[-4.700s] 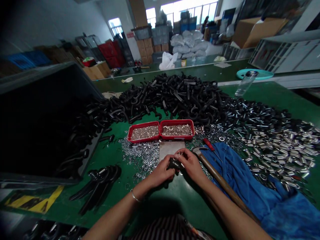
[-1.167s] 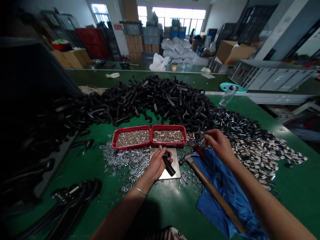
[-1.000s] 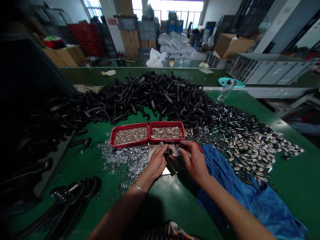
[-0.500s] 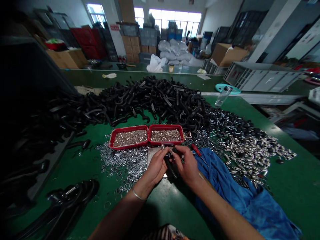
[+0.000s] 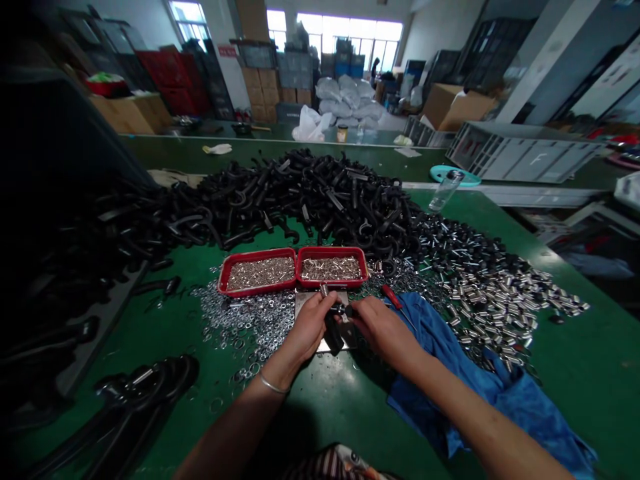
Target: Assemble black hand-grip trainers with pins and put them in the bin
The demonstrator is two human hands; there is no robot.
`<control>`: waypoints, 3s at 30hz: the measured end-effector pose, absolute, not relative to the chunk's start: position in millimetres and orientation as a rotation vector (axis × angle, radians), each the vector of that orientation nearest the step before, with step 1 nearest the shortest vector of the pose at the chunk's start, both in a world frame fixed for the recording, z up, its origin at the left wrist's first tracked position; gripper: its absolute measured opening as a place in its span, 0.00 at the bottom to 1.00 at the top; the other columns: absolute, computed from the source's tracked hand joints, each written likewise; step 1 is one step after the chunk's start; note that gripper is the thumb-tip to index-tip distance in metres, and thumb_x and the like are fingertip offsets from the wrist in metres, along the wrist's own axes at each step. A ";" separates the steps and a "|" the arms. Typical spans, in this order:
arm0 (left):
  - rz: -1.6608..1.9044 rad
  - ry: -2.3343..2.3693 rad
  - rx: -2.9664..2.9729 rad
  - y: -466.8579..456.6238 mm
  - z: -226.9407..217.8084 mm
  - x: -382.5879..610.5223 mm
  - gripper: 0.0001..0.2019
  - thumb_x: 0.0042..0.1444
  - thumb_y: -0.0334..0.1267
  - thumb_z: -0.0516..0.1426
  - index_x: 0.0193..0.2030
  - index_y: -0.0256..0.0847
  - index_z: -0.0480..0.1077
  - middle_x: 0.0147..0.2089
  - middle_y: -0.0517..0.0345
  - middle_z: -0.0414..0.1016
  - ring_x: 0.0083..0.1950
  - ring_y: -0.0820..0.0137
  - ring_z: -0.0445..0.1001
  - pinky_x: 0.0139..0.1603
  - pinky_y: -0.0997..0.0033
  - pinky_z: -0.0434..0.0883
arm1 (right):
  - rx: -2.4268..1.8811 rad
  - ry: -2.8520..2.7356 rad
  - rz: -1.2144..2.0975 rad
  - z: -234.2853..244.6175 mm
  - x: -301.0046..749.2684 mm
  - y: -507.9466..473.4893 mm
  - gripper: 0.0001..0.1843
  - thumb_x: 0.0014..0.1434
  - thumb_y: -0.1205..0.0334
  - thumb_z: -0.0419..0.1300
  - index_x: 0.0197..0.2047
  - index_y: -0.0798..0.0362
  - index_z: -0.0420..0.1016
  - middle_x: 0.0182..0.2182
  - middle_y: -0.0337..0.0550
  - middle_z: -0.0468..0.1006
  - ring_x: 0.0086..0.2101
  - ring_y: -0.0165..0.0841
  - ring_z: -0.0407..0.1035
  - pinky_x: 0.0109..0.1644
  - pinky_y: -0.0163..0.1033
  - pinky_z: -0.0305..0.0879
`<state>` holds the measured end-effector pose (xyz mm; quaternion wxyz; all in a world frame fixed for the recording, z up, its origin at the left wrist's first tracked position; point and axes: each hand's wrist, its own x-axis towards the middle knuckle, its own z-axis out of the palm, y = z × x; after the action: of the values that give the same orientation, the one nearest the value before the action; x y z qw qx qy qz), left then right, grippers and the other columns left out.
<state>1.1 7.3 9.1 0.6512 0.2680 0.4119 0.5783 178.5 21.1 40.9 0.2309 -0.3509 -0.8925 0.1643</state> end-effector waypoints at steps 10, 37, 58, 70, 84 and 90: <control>1.281 1.297 1.244 4.6 7.5 -5.4 0.14 0.66 0.50 0.52 0.43 0.42 0.70 0.38 0.58 0.75 0.37 0.69 0.73 0.40 0.71 0.68 | -1.335 -1.806 1.677 39.7 156.4 15.3 0.30 0.66 0.33 0.42 0.35 0.51 0.66 0.19 0.35 0.70 0.14 0.27 0.58 0.15 0.32 0.55; 1.445 1.109 1.512 11.1 22.1 -25.3 0.10 0.66 0.43 0.53 0.46 0.42 0.72 0.51 0.50 0.71 0.54 0.62 0.69 0.60 0.64 0.63 | -1.197 -2.077 1.537 28.1 147.6 18.4 0.37 0.69 0.36 0.31 0.34 0.52 0.71 0.18 0.38 0.70 0.15 0.28 0.58 0.20 0.34 0.55; 1.404 1.449 1.512 -23.4 3.7 -18.4 0.08 0.67 0.43 0.51 0.40 0.42 0.66 0.44 0.52 0.68 0.48 0.64 0.67 0.56 0.64 0.62 | -1.075 -1.631 1.813 18.4 132.2 -9.5 0.25 0.66 0.36 0.48 0.37 0.51 0.65 0.24 0.35 0.66 0.18 0.26 0.55 0.18 0.31 0.55; 1.355 1.470 1.244 -39.0 -0.8 -12.2 0.13 0.67 0.49 0.50 0.39 0.42 0.67 0.38 0.56 0.68 0.41 0.66 0.69 0.47 0.67 0.65 | -0.988 -1.994 1.375 15.2 145.5 -17.4 0.21 0.66 0.42 0.53 0.44 0.52 0.69 0.37 0.47 0.76 0.32 0.35 0.73 0.37 0.42 0.72; 1.394 1.612 1.514 -43.5 10.6 -14.1 0.09 0.67 0.41 0.50 0.38 0.42 0.66 0.40 0.53 0.68 0.42 0.63 0.67 0.49 0.63 0.63 | -1.026 -1.450 1.888 16.9 140.5 -33.1 0.20 0.64 0.40 0.54 0.35 0.50 0.63 0.24 0.33 0.65 0.18 0.24 0.48 0.18 0.31 0.50; 0.847 1.536 2.181 -9.8 6.6 -28.4 0.06 0.62 0.36 0.57 0.33 0.41 0.69 0.35 0.53 0.68 0.42 0.60 0.70 0.52 0.60 0.65 | -1.090 -1.830 1.608 7.0 163.1 -18.1 0.17 0.65 0.44 0.56 0.40 0.50 0.70 0.32 0.44 0.76 0.27 0.30 0.65 0.24 0.34 0.58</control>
<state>-28.4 -9.8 6.6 0.1706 0.7677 0.5409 0.2982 163.1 -18.1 7.0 0.2342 -0.3971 -0.6665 0.5858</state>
